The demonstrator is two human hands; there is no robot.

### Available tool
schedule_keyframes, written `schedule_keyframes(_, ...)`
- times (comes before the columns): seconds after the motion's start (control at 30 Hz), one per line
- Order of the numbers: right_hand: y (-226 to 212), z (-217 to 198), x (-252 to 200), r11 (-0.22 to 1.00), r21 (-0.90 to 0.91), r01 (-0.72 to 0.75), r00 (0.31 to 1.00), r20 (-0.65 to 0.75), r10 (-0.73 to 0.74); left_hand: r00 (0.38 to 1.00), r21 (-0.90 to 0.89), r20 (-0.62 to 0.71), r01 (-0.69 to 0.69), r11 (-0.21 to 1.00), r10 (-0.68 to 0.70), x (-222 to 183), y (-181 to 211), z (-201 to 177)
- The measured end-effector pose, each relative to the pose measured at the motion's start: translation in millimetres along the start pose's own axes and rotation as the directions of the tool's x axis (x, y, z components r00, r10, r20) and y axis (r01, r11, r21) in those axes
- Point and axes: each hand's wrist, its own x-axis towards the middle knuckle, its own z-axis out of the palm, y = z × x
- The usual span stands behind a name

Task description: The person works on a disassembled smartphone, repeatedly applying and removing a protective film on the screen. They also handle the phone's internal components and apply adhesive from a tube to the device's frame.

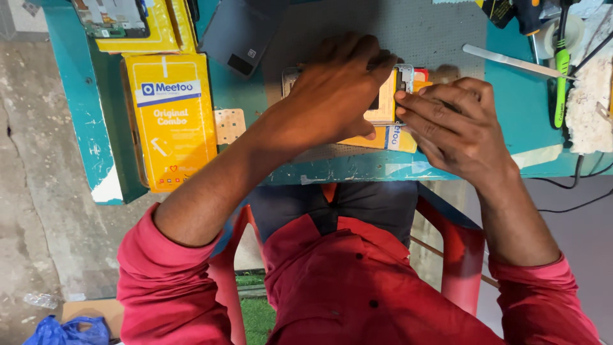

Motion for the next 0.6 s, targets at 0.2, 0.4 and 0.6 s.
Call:
schedule_keyframes(0.2, 8, -5, 5, 1.0, -0.003, 0.019, 1.0, -0.001, -0.019, 1.0, -0.027, -0.016, -0.005, 1.0, 0.004, -3, 0, -2)
schedule_keyframes(0.4, -1, -7, 7, 0.996, -0.094, 0.013, 1.0, 0.007, -0.012, 0.999, -0.006, 0.048, 0.014, 1.0, -0.014, 0, 2, -5)
schedule_keyframes(0.6, -3, -9, 8, 0.997, -0.079, 0.011, 1.0, 0.01, -0.01, 0.999, 0.004, 0.036, 0.011, 1.0, -0.012, 0, 4, -7)
